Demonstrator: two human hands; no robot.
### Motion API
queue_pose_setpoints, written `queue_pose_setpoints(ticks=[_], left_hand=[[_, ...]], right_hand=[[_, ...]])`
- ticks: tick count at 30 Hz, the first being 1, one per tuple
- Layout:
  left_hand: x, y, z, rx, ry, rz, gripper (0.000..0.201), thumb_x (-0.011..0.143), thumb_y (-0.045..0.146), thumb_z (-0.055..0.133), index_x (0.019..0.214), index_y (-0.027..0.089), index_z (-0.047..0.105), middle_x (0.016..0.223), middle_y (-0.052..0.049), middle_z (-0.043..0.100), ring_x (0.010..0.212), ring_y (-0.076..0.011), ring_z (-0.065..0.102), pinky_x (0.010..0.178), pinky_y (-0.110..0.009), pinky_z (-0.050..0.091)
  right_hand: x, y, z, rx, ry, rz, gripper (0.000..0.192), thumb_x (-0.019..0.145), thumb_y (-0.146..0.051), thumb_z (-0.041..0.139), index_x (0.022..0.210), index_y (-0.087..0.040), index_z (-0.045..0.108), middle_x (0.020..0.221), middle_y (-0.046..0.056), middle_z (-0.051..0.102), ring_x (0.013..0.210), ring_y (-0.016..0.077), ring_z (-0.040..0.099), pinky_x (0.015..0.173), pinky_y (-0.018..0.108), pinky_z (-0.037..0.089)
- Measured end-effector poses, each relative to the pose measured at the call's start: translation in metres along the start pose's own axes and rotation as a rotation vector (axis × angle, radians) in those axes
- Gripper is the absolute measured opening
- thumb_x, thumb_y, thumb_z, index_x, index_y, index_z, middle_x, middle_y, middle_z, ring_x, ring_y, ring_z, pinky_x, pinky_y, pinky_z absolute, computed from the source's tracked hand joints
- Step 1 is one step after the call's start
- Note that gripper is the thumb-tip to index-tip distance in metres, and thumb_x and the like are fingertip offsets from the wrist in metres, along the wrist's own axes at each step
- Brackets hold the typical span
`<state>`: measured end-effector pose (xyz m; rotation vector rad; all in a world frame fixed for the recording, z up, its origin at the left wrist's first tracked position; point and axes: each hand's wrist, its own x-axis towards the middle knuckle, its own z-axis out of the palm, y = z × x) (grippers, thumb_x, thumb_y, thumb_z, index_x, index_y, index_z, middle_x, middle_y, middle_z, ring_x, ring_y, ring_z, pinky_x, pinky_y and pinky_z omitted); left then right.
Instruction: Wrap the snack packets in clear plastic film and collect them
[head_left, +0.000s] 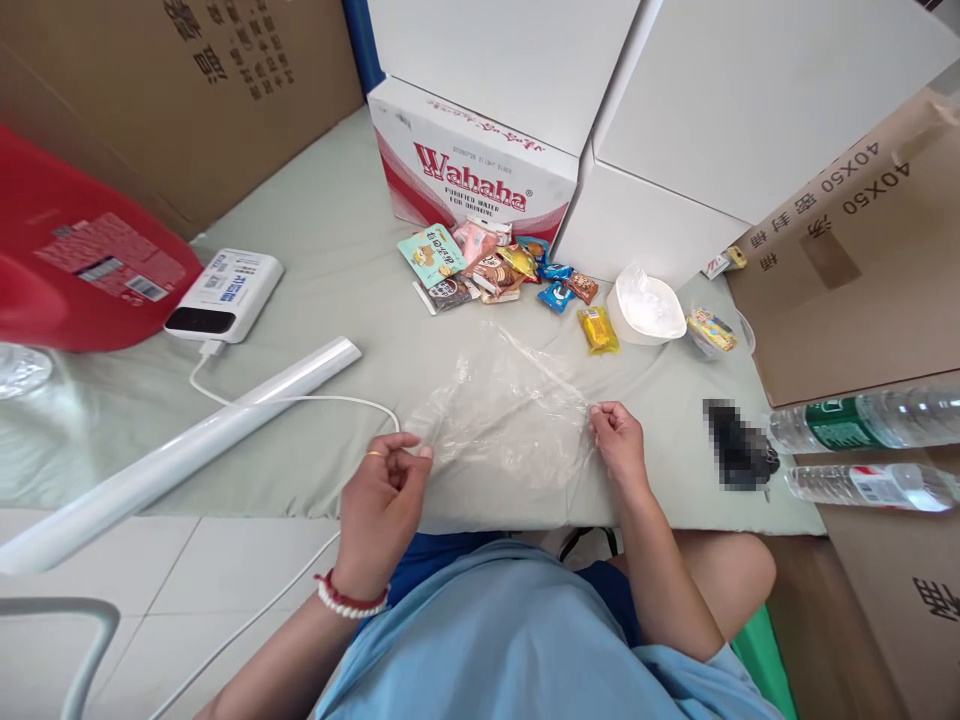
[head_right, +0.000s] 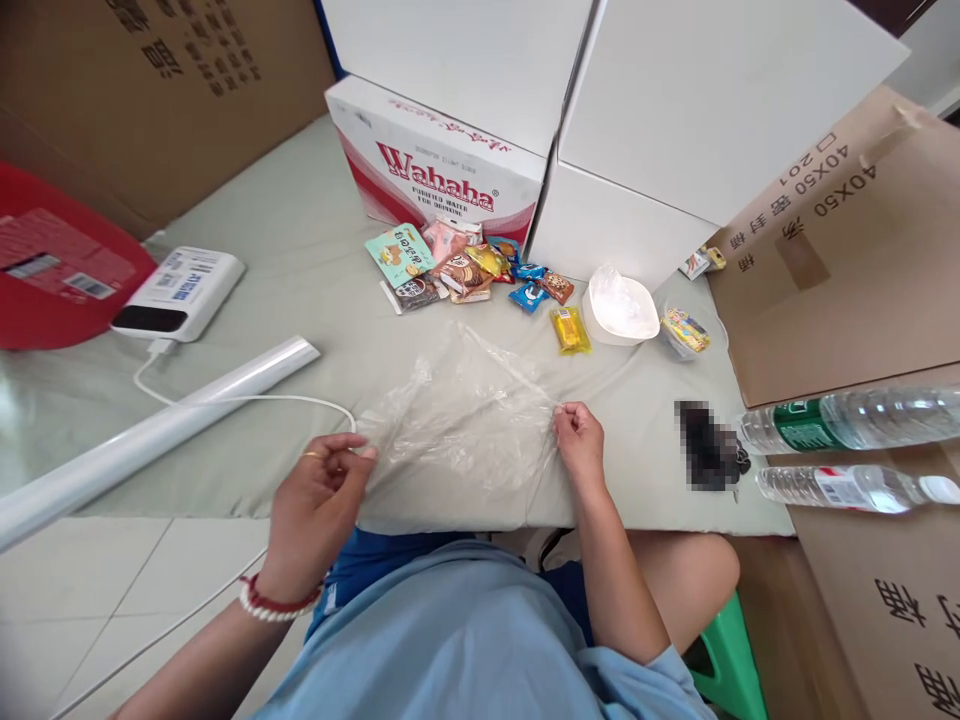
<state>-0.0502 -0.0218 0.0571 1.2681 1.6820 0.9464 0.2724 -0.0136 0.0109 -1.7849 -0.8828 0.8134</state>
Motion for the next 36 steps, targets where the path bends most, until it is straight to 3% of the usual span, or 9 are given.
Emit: queue_pose_setpoints(ticks=[4, 8, 13, 17, 21, 25, 30, 34, 36], left_hand=[[-0.004, 0.044, -0.011, 0.109, 0.233, 0.401, 0.018, 0.095, 0.039, 0.062, 0.098, 0.022, 0.066, 0.071, 0.003, 0.061, 0.061, -0.0122, 0.056, 0.062, -0.026, 0.045], [0.031, 0.079, 0.009, 0.376, 0.042, 0.672, 0.025, 0.101, 0.031, 0.051, 0.092, 0.020, 0.071, 0.083, -0.003, 0.069, 0.077, -0.0173, 0.064, 0.072, -0.031, 0.050], [0.070, 0.052, 0.070, 0.796, -0.211, 0.722, 0.029, 0.098, 0.029, 0.054, 0.117, 0.016, 0.073, 0.130, -0.016, 0.069, 0.130, -0.0328, 0.058, 0.106, -0.049, 0.047], [0.053, 0.007, 0.095, 0.885, -0.288, 0.730, 0.048, 0.102, 0.037, 0.049, 0.145, 0.018, 0.058, 0.160, -0.017, 0.048, 0.152, -0.0328, 0.039, 0.125, -0.058, 0.026], [0.035, -0.010, 0.091, 0.880, -0.245, 0.704, 0.055, 0.106, 0.041, 0.037, 0.157, 0.021, 0.045, 0.168, -0.015, 0.035, 0.156, -0.0311, 0.032, 0.127, -0.062, 0.018], [0.041, -0.011, 0.081, 0.892, -0.182, 0.575, 0.063, 0.106, 0.045, 0.031, 0.159, 0.012, 0.039, 0.168, -0.019, 0.034, 0.155, -0.0323, 0.035, 0.125, -0.065, 0.020], [0.043, 0.001, 0.068, 0.867, -0.190, 0.529, 0.063, 0.107, 0.046, 0.026, 0.156, 0.009, 0.044, 0.165, -0.020, 0.039, 0.154, -0.0333, 0.036, 0.123, -0.067, 0.025], [0.040, 0.028, 0.060, 0.785, -0.163, 0.640, 0.054, 0.108, 0.045, 0.031, 0.139, 0.015, 0.063, 0.155, -0.017, 0.054, 0.153, -0.0348, 0.037, 0.124, -0.066, 0.025], [0.049, 0.037, 0.061, 0.727, -0.173, 0.692, 0.050, 0.108, 0.043, 0.034, 0.133, 0.017, 0.067, 0.149, -0.016, 0.061, 0.151, -0.0327, 0.041, 0.125, -0.062, 0.027]], right_hand=[[-0.006, -0.006, -0.008, -0.023, -0.116, -0.052, 0.034, 0.085, -0.055, 0.070, 0.089, -0.021, 0.064, 0.064, -0.005, 0.059, 0.050, 0.0121, 0.046, 0.050, 0.026, 0.037], [-0.015, -0.005, -0.014, -0.082, -0.168, -0.099, 0.035, 0.087, -0.057, 0.068, 0.090, -0.022, 0.065, 0.065, -0.004, 0.058, 0.053, 0.0137, 0.048, 0.053, 0.027, 0.040], [-0.017, -0.003, -0.025, -0.256, -0.184, -0.156, 0.044, 0.083, -0.061, 0.070, 0.101, -0.021, 0.069, 0.088, 0.004, 0.069, 0.071, 0.0185, 0.057, 0.065, 0.031, 0.049], [-0.009, -0.009, -0.022, -0.496, -0.145, -0.306, 0.068, 0.072, -0.063, 0.080, 0.126, -0.023, 0.068, 0.117, 0.011, 0.070, 0.102, 0.0285, 0.061, 0.091, 0.042, 0.052], [0.016, -0.013, -0.003, -0.510, -0.087, -0.323, 0.041, 0.089, -0.058, 0.061, 0.102, -0.022, 0.074, 0.097, 0.008, 0.074, 0.093, 0.0263, 0.063, 0.089, 0.039, 0.050], [0.061, -0.017, 0.010, -0.417, 0.037, -0.263, 0.040, 0.092, -0.053, 0.050, 0.084, -0.020, 0.071, 0.075, 0.003, 0.071, 0.072, 0.0215, 0.061, 0.075, 0.033, 0.048], [0.103, -0.036, 0.008, -0.520, 0.067, -0.297, 0.035, 0.086, -0.047, 0.059, 0.098, -0.017, 0.073, 0.096, 0.010, 0.073, 0.080, 0.0225, 0.063, 0.086, 0.037, 0.050], [0.072, -0.055, 0.003, -0.591, 0.206, -0.482, 0.043, 0.092, -0.046, 0.057, 0.120, -0.015, 0.068, 0.120, 0.017, 0.065, 0.086, 0.0239, 0.063, 0.089, 0.044, 0.055], [0.035, -0.056, 0.007, -0.605, 0.137, -0.610, 0.041, 0.101, -0.045, 0.048, 0.127, -0.019, 0.066, 0.124, 0.017, 0.066, 0.103, 0.0281, 0.064, 0.093, 0.047, 0.055]])
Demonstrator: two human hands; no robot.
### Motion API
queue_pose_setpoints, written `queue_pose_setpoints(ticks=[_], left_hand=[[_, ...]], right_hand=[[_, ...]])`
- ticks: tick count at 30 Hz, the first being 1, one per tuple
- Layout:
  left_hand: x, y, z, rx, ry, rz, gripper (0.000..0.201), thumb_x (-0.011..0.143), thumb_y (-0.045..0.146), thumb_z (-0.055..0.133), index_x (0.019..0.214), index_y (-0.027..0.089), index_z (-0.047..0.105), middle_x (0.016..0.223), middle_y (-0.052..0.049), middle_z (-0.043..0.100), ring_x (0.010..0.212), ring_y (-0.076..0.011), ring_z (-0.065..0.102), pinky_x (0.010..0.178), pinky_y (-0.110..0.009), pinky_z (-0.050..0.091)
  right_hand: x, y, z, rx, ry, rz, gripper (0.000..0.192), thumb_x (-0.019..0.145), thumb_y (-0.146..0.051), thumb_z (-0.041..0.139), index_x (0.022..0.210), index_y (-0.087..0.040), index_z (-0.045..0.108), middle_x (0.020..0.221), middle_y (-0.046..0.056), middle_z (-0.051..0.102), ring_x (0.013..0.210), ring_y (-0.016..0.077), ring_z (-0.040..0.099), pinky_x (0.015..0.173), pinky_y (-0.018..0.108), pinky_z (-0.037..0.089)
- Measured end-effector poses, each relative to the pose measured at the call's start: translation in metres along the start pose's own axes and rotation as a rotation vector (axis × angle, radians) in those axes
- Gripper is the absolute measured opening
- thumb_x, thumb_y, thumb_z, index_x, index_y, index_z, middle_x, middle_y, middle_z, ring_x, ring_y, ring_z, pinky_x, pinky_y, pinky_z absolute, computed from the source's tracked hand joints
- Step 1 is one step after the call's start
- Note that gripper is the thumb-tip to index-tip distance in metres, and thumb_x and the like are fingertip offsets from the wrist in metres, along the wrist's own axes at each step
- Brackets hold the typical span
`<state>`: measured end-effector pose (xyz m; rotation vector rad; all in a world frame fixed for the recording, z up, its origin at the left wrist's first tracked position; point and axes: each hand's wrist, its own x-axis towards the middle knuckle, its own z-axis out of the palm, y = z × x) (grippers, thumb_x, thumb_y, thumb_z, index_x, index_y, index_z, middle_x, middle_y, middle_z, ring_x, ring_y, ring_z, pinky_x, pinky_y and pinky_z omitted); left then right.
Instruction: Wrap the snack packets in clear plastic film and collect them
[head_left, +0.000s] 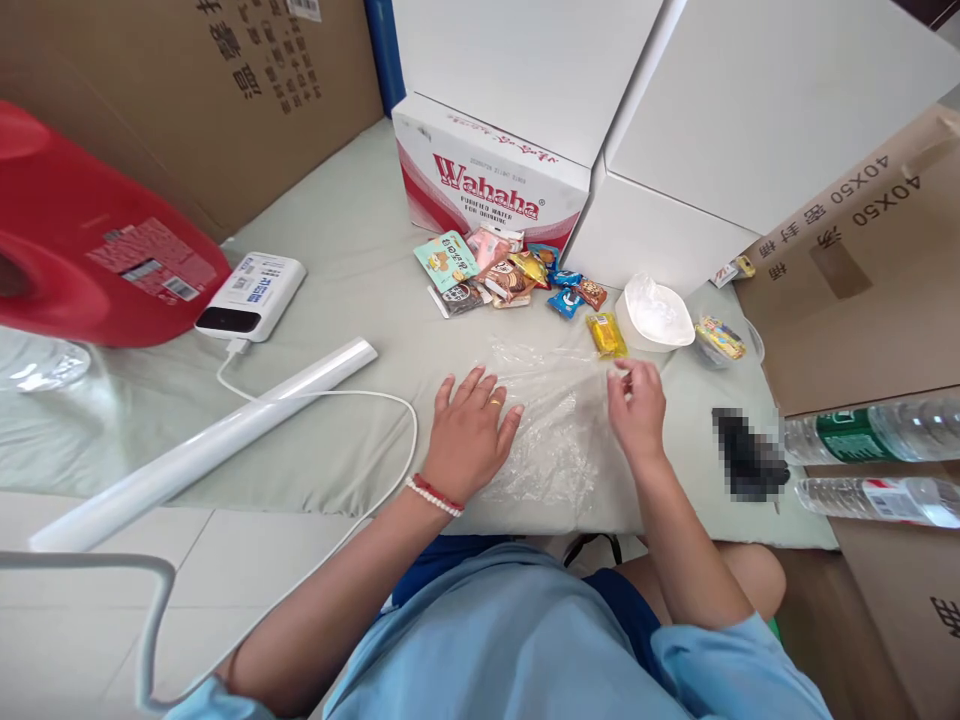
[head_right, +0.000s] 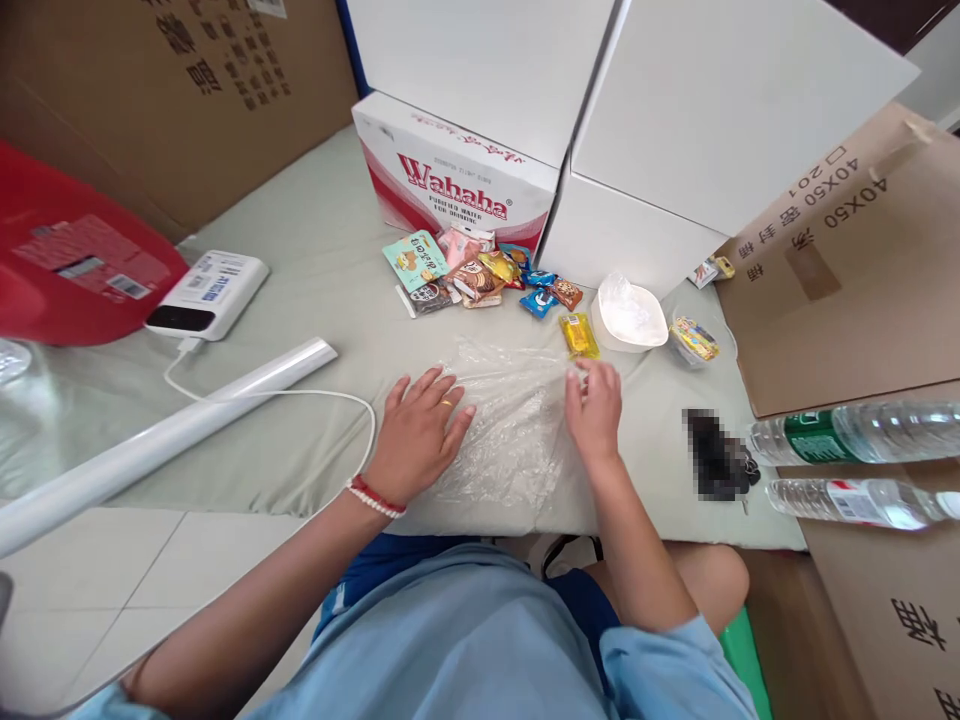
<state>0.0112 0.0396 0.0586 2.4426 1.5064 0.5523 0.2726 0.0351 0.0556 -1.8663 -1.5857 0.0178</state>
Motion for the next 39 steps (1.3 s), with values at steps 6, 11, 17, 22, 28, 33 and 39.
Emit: queue_pose_setpoints(ticks=[6, 11, 17, 22, 28, 33, 39], left_hand=[[0.041, -0.030, 0.034, 0.008, -0.077, 0.040, 0.051, 0.106, 0.040, 0.037, 0.151, 0.020, 0.054, 0.164, -0.014, 0.044, 0.155, -0.0297, 0.035, 0.128, -0.062, 0.016], [0.045, -0.048, 0.054, 0.033, -0.120, 0.052, 0.057, 0.107, 0.043, 0.032, 0.159, 0.021, 0.042, 0.169, -0.012, 0.033, 0.159, -0.0297, 0.026, 0.128, -0.065, 0.009], [0.045, -0.048, 0.057, -0.004, -0.114, 0.040, 0.058, 0.107, 0.046, 0.029, 0.159, 0.023, 0.041, 0.170, -0.011, 0.033, 0.159, -0.0277, 0.025, 0.128, -0.066, 0.007], [0.046, -0.049, 0.055, -0.009, -0.104, 0.046, 0.057, 0.108, 0.046, 0.027, 0.158, 0.023, 0.042, 0.169, -0.009, 0.034, 0.159, -0.0259, 0.026, 0.128, -0.066, 0.009], [0.045, -0.049, 0.055, -0.023, -0.098, 0.040, 0.057, 0.107, 0.046, 0.029, 0.157, 0.023, 0.043, 0.168, -0.009, 0.036, 0.158, -0.0265, 0.028, 0.128, -0.066, 0.012], [0.045, -0.048, 0.053, -0.050, -0.098, 0.031, 0.056, 0.107, 0.045, 0.030, 0.157, 0.023, 0.045, 0.168, -0.009, 0.037, 0.158, -0.0266, 0.029, 0.128, -0.065, 0.012], [0.046, -0.048, 0.050, -0.054, -0.118, 0.023, 0.055, 0.107, 0.042, 0.030, 0.156, 0.023, 0.046, 0.168, -0.010, 0.036, 0.158, -0.0269, 0.029, 0.127, -0.065, 0.013]], right_hand=[[-0.097, -0.002, 0.003, -0.104, -0.478, -0.340, 0.059, 0.104, -0.043, 0.050, 0.161, -0.030, 0.039, 0.163, 0.010, 0.045, 0.153, 0.0326, 0.037, 0.123, 0.061, 0.033], [-0.081, 0.063, -0.018, -0.288, -0.315, -0.110, 0.053, 0.104, -0.047, 0.043, 0.148, -0.021, 0.056, 0.151, 0.018, 0.055, 0.144, 0.0375, 0.045, 0.116, 0.065, 0.038], [0.030, 0.018, 0.007, -0.244, -0.210, -0.282, 0.041, 0.102, -0.043, 0.048, 0.134, -0.020, 0.064, 0.126, 0.017, 0.066, 0.119, 0.0337, 0.058, 0.107, 0.054, 0.046], [0.117, -0.065, 0.099, -0.319, -0.303, -0.526, 0.054, 0.098, -0.030, 0.056, 0.151, -0.019, 0.051, 0.155, 0.016, 0.048, 0.130, 0.0390, 0.047, 0.106, 0.055, 0.043], [0.169, -0.083, 0.125, -0.239, -0.270, -0.415, 0.038, 0.103, -0.030, 0.045, 0.130, -0.016, 0.068, 0.126, 0.019, 0.070, 0.115, 0.0367, 0.054, 0.099, 0.052, 0.044], [0.128, -0.070, 0.057, 0.283, -0.173, 0.001, 0.039, 0.095, -0.053, 0.057, 0.113, -0.020, 0.072, 0.090, 0.006, 0.070, 0.080, 0.0231, 0.060, 0.073, 0.036, 0.049], [0.031, -0.050, -0.004, 0.659, -0.756, 0.448, 0.050, 0.077, -0.061, 0.077, 0.107, -0.021, 0.074, 0.084, 0.004, 0.070, 0.063, 0.0165, 0.055, 0.056, 0.027, 0.041]])
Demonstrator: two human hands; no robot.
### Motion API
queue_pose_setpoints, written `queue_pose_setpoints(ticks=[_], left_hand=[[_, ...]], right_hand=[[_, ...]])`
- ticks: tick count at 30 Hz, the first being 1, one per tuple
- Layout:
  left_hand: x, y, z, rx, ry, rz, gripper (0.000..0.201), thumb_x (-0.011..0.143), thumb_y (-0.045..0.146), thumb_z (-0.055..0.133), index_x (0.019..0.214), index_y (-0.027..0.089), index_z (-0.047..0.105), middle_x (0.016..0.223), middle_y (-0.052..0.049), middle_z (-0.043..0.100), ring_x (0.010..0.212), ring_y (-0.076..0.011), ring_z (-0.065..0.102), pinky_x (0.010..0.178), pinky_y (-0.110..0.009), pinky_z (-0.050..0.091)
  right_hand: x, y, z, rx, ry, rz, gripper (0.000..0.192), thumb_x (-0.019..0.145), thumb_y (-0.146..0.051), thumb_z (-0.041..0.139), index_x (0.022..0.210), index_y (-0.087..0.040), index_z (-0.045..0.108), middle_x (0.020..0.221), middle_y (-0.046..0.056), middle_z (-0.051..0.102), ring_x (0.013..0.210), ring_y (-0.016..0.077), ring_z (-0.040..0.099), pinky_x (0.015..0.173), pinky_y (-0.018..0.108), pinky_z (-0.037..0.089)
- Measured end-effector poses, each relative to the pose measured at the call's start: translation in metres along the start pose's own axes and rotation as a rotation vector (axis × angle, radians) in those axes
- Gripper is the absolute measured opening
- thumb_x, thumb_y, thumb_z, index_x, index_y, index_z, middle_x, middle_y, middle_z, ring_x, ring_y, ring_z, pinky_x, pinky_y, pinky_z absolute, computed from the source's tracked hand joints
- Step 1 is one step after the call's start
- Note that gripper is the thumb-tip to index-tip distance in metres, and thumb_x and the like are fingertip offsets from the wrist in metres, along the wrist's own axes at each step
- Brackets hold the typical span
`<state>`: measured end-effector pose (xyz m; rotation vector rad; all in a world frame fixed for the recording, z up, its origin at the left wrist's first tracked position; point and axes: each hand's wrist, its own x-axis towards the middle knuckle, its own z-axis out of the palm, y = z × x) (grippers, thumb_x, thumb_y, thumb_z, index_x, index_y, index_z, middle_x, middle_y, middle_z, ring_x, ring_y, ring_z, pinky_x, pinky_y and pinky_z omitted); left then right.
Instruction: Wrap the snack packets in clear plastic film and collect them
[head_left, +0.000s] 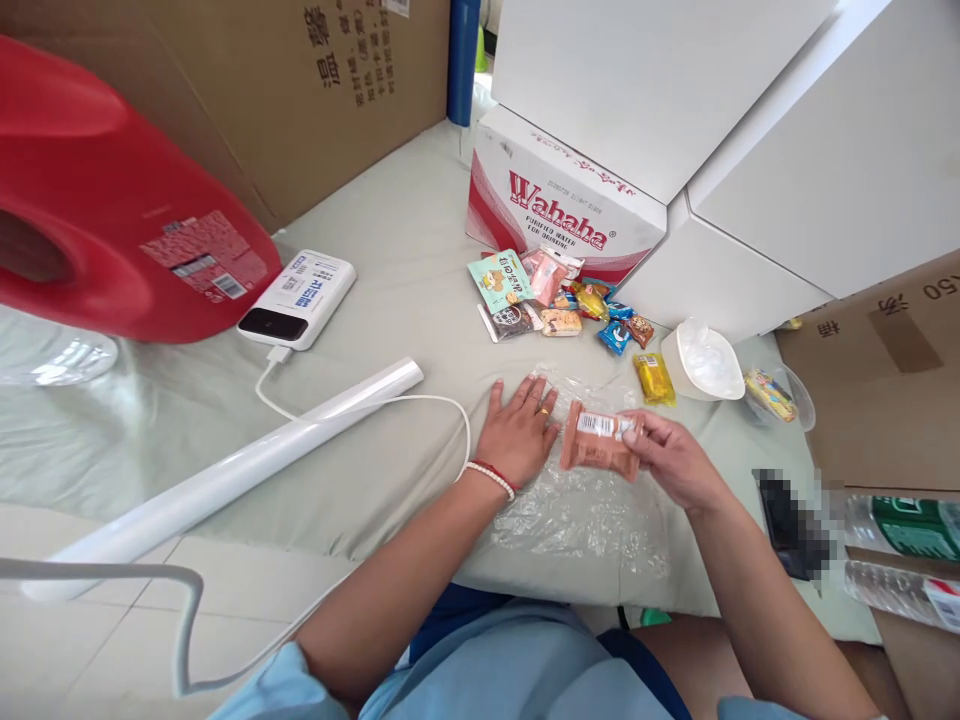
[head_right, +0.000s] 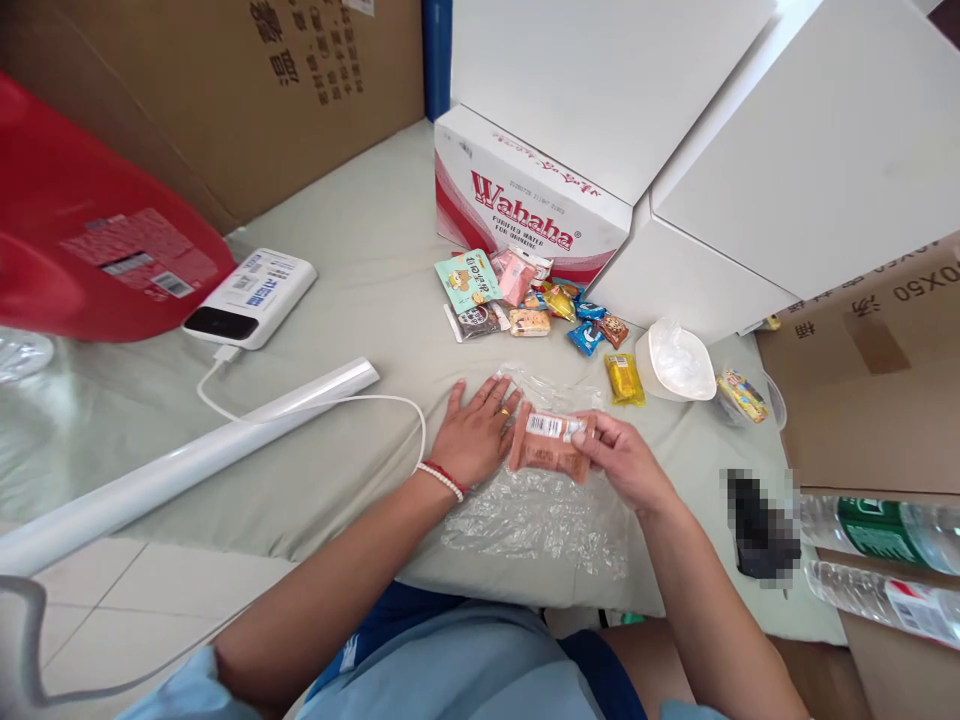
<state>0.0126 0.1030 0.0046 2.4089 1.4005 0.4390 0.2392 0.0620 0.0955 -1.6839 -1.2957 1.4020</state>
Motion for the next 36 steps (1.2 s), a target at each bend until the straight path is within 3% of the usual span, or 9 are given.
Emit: queue_pose_setpoints(ticks=[4, 7, 9, 12, 16, 20, 23, 30, 36], left_hand=[[0.001, -0.001, 0.004, 0.013, 0.020, 0.005, 0.055, 0.106, 0.043, 0.034, 0.156, 0.025, 0.046, 0.168, -0.010, 0.036, 0.158, -0.0274, 0.029, 0.128, -0.065, 0.011], [0.001, -0.001, 0.006, 0.023, 0.029, 0.008, 0.055, 0.105, 0.043, 0.035, 0.157, 0.025, 0.045, 0.169, -0.010, 0.036, 0.158, -0.0284, 0.029, 0.127, -0.066, 0.011], [0.001, -0.002, 0.007, 0.025, 0.029, 0.007, 0.055, 0.106, 0.043, 0.035, 0.157, 0.024, 0.045, 0.168, -0.010, 0.036, 0.158, -0.0286, 0.029, 0.127, -0.066, 0.011], [0.001, -0.002, 0.007, 0.021, 0.034, 0.014, 0.055, 0.106, 0.043, 0.034, 0.156, 0.023, 0.046, 0.168, -0.011, 0.037, 0.158, -0.0278, 0.029, 0.127, -0.066, 0.010], [0.001, -0.003, 0.007, 0.018, 0.037, 0.016, 0.055, 0.106, 0.043, 0.033, 0.156, 0.023, 0.046, 0.168, -0.010, 0.037, 0.157, -0.0271, 0.030, 0.127, -0.066, 0.011], [0.001, -0.003, 0.005, 0.009, 0.023, 0.006, 0.054, 0.106, 0.044, 0.035, 0.155, 0.024, 0.047, 0.167, -0.010, 0.038, 0.157, -0.0271, 0.030, 0.128, -0.065, 0.012], [0.001, -0.001, 0.003, -0.007, 0.017, 0.000, 0.054, 0.106, 0.043, 0.036, 0.154, 0.023, 0.048, 0.167, -0.010, 0.039, 0.157, -0.0271, 0.031, 0.128, -0.065, 0.013], [0.002, 0.000, -0.001, -0.014, 0.001, -0.015, 0.054, 0.105, 0.043, 0.038, 0.154, 0.023, 0.049, 0.167, -0.008, 0.040, 0.157, -0.0270, 0.031, 0.128, -0.066, 0.015], [0.003, 0.000, -0.001, 0.007, 0.000, -0.022, 0.052, 0.104, 0.044, 0.040, 0.153, 0.027, 0.050, 0.167, -0.006, 0.039, 0.157, -0.0276, 0.032, 0.128, -0.063, 0.016]], right_hand=[[-0.021, 0.022, 0.003, -0.219, 0.095, -0.010, 0.046, 0.078, -0.058, 0.076, 0.107, -0.022, 0.076, 0.082, 0.003, 0.070, 0.061, 0.0162, 0.052, 0.057, 0.029, 0.044], [-0.011, 0.020, 0.001, -0.392, 0.270, -0.133, 0.039, 0.084, -0.055, 0.071, 0.108, -0.024, 0.075, 0.084, 0.003, 0.072, 0.060, 0.0167, 0.052, 0.060, 0.032, 0.046], [0.007, 0.014, 0.002, -0.465, 0.239, -0.229, 0.031, 0.091, -0.051, 0.064, 0.104, -0.025, 0.076, 0.087, 0.004, 0.074, 0.066, 0.0191, 0.058, 0.067, 0.034, 0.051], [0.056, 0.005, 0.010, -0.623, 0.156, -0.434, 0.029, 0.098, -0.040, 0.053, 0.106, -0.024, 0.076, 0.103, 0.008, 0.076, 0.094, 0.0246, 0.069, 0.090, 0.040, 0.054], [0.146, -0.010, 0.018, -0.876, 0.211, -0.635, 0.041, 0.098, -0.021, 0.040, 0.126, -0.016, 0.069, 0.136, 0.017, 0.065, 0.130, 0.0287, 0.057, 0.111, 0.048, 0.044], [0.219, -0.037, 0.002, -1.130, 0.238, -0.614, 0.045, 0.096, -0.011, 0.040, 0.134, -0.009, 0.065, 0.148, 0.020, 0.057, 0.134, 0.0308, 0.049, 0.115, 0.048, 0.038], [0.244, -0.054, -0.011, -1.314, 0.168, -0.674, 0.042, 0.098, -0.013, 0.045, 0.133, -0.014, 0.068, 0.152, 0.015, 0.054, 0.133, 0.0329, 0.044, 0.110, 0.049, 0.038], [0.238, -0.046, -0.005, -1.485, 0.253, -0.609, 0.033, 0.102, -0.019, 0.043, 0.104, -0.014, 0.075, 0.103, 0.017, 0.069, 0.111, 0.0333, 0.047, 0.092, 0.045, 0.039], [0.179, -0.013, -0.021, -1.195, 0.391, -0.539, 0.025, 0.100, -0.027, 0.049, 0.102, -0.017, 0.072, 0.106, 0.014, 0.070, 0.107, 0.0306, 0.051, 0.093, 0.042, 0.043]])
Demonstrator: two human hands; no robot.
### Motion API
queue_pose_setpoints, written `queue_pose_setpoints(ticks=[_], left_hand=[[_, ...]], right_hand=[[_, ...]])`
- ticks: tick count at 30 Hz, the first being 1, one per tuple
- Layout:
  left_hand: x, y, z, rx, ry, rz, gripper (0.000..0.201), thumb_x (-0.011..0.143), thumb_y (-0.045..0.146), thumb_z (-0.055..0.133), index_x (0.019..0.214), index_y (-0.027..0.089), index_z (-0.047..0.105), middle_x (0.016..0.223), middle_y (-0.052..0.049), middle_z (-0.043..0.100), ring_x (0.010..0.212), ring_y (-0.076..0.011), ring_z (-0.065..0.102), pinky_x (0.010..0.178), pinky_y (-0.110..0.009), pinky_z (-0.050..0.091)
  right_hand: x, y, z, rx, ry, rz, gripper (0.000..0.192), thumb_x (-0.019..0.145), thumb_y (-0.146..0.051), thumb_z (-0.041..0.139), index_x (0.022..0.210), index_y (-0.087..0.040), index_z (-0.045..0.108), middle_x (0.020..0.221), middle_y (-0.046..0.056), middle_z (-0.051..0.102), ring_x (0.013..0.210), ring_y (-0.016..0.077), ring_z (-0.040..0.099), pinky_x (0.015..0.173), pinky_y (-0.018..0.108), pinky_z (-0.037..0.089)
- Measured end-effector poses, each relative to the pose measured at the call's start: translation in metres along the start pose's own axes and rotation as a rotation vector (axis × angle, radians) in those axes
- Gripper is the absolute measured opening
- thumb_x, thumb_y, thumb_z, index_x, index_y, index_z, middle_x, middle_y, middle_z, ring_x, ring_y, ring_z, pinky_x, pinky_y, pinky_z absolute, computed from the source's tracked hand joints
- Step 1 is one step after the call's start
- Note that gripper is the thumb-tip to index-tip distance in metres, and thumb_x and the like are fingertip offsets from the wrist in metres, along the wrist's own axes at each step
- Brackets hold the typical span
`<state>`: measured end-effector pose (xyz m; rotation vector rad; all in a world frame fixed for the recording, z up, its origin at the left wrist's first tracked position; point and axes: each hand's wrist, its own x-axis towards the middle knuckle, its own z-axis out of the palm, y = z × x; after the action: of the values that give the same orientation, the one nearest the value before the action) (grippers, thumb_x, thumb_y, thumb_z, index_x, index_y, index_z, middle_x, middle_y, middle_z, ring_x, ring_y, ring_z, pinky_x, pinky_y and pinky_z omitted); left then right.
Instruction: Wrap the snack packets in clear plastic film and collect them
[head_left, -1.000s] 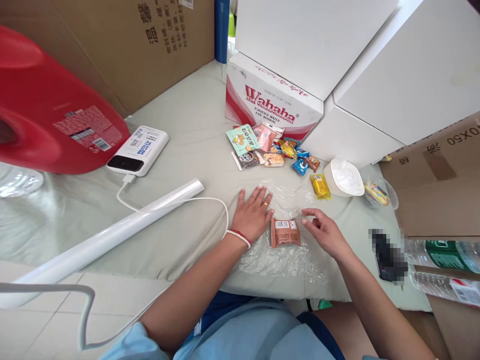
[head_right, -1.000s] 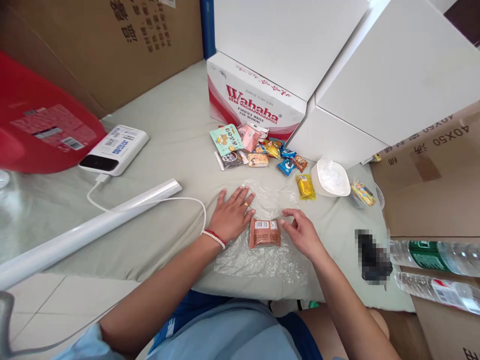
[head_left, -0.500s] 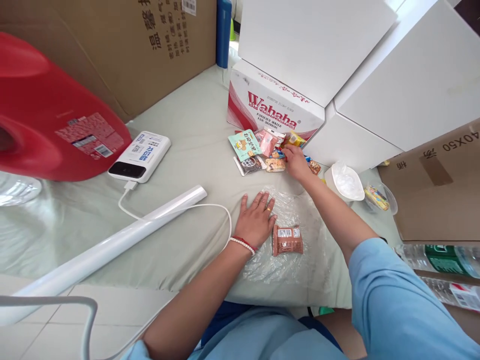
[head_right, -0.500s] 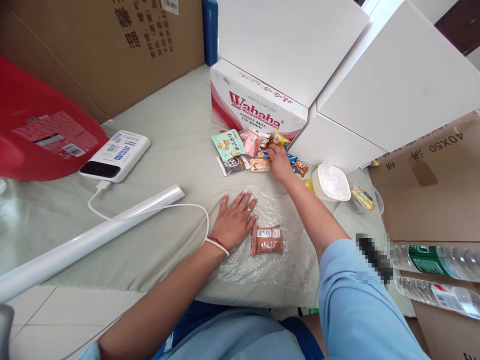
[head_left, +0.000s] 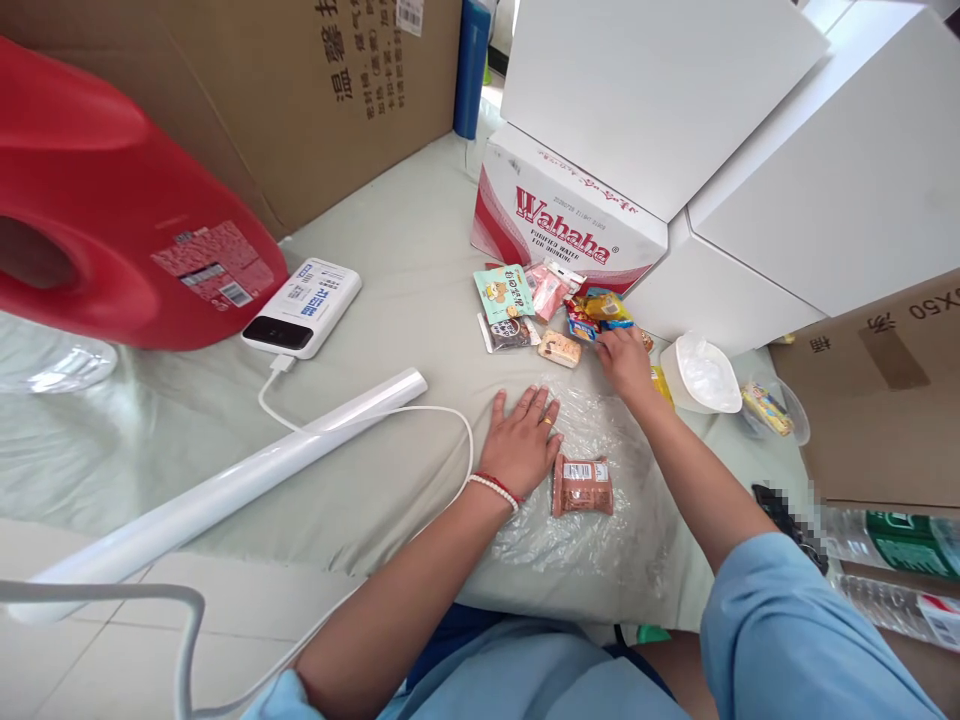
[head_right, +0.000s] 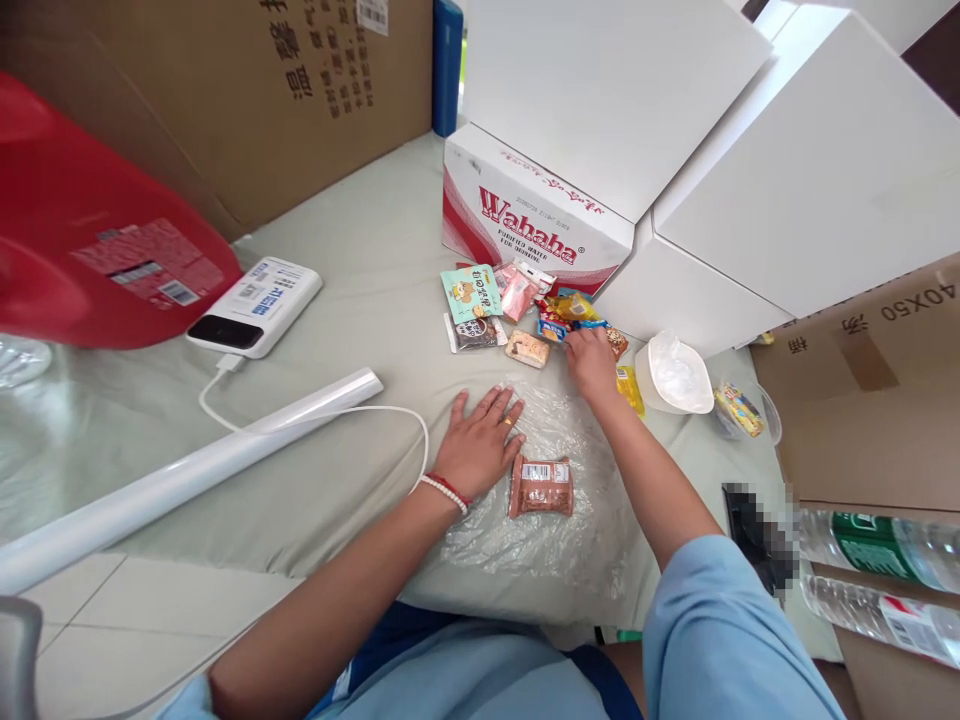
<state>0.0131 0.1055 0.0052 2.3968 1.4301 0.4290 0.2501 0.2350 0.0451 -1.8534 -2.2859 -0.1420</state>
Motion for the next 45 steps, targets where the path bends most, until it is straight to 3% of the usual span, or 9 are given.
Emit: queue_pose_setpoints(ticks=[5, 9, 16, 19, 26, 29, 32, 36, 45], left_hand=[[0.001, -0.001, 0.004, 0.004, 0.020, 0.012, 0.053, 0.105, 0.043, 0.039, 0.153, 0.025, 0.050, 0.167, -0.009, 0.040, 0.157, -0.0282, 0.032, 0.127, -0.065, 0.015], [0.001, -0.001, 0.005, 0.013, 0.027, 0.016, 0.053, 0.104, 0.043, 0.040, 0.153, 0.026, 0.050, 0.167, -0.009, 0.040, 0.157, -0.0295, 0.031, 0.127, -0.065, 0.013], [0.001, 0.000, 0.003, 0.046, 0.014, 0.025, 0.054, 0.106, 0.043, 0.036, 0.154, 0.022, 0.049, 0.166, -0.012, 0.039, 0.156, -0.0286, 0.032, 0.126, -0.066, 0.012], [0.002, 0.000, 0.003, 0.054, 0.013, 0.025, 0.055, 0.106, 0.044, 0.036, 0.154, 0.022, 0.049, 0.166, -0.012, 0.040, 0.156, -0.0288, 0.032, 0.126, -0.066, 0.012], [0.002, 0.001, 0.003, 0.048, 0.005, 0.023, 0.054, 0.105, 0.042, 0.037, 0.154, 0.023, 0.049, 0.167, -0.012, 0.039, 0.156, -0.0295, 0.032, 0.127, -0.065, 0.011], [0.002, 0.001, 0.002, 0.048, 0.005, 0.027, 0.054, 0.105, 0.042, 0.037, 0.153, 0.022, 0.049, 0.167, -0.012, 0.039, 0.156, -0.0286, 0.032, 0.127, -0.065, 0.011], [0.001, 0.001, 0.002, 0.050, 0.014, 0.024, 0.054, 0.105, 0.043, 0.036, 0.153, 0.022, 0.049, 0.167, -0.012, 0.039, 0.156, -0.0281, 0.032, 0.127, -0.065, 0.010], [0.001, 0.000, 0.003, 0.045, 0.008, 0.017, 0.055, 0.105, 0.043, 0.036, 0.154, 0.022, 0.049, 0.167, -0.011, 0.039, 0.156, -0.0269, 0.032, 0.128, -0.064, 0.009], [0.000, 0.002, 0.002, 0.016, 0.008, 0.008, 0.055, 0.105, 0.043, 0.037, 0.155, 0.022, 0.047, 0.168, -0.011, 0.038, 0.157, -0.0274, 0.031, 0.128, -0.064, 0.007]], right_hand=[[-0.084, 0.015, -0.038, 0.758, 0.162, 0.531, 0.030, 0.085, -0.050, 0.069, 0.092, -0.021, 0.062, 0.074, 0.002, 0.064, 0.067, 0.0181, 0.056, 0.062, 0.030, 0.046], [-0.151, -0.010, -0.068, 1.302, 0.108, 0.801, 0.045, 0.066, -0.047, 0.088, 0.087, -0.021, 0.059, 0.073, -0.002, 0.065, 0.050, 0.0070, 0.045, 0.044, 0.019, 0.033], [-0.212, -0.094, -0.066, 1.499, -0.098, 0.973, 0.048, 0.066, -0.052, 0.089, 0.085, -0.019, 0.061, 0.053, -0.008, 0.055, 0.039, 0.0048, 0.038, 0.037, 0.016, 0.027], [-0.224, -0.111, -0.055, 1.397, -0.126, 0.980, 0.054, 0.067, -0.063, 0.084, 0.088, -0.019, 0.060, 0.064, -0.003, 0.065, 0.041, 0.0071, 0.045, 0.039, 0.019, 0.034], [-0.241, -0.091, -0.061, 0.646, -0.125, 0.745, 0.046, 0.093, -0.064, 0.058, 0.108, -0.021, 0.065, 0.072, 0.001, 0.068, 0.062, 0.0194, 0.063, 0.062, 0.032, 0.050], [-0.225, -0.082, -0.070, 0.425, -0.037, 0.487, 0.042, 0.096, -0.053, 0.061, 0.124, -0.021, 0.064, 0.109, 0.010, 0.071, 0.099, 0.0253, 0.070, 0.088, 0.039, 0.055], [-0.200, -0.083, -0.076, 0.352, -0.236, 0.214, 0.061, 0.090, -0.043, 0.073, 0.144, -0.023, 0.054, 0.154, 0.015, 0.050, 0.133, 0.0301, 0.057, 0.103, 0.042, 0.052], [-0.176, -0.094, -0.079, 0.250, -0.574, 0.046, 0.075, 0.087, -0.031, 0.076, 0.155, -0.026, 0.045, 0.160, 0.014, 0.044, 0.132, 0.0329, 0.059, 0.101, 0.044, 0.054], [-0.187, -0.087, -0.071, 0.388, -0.528, -0.121, 0.084, 0.088, -0.019, 0.072, 0.162, -0.028, 0.033, 0.159, 0.014, 0.044, 0.143, 0.0297, 0.049, 0.117, 0.048, 0.045]])
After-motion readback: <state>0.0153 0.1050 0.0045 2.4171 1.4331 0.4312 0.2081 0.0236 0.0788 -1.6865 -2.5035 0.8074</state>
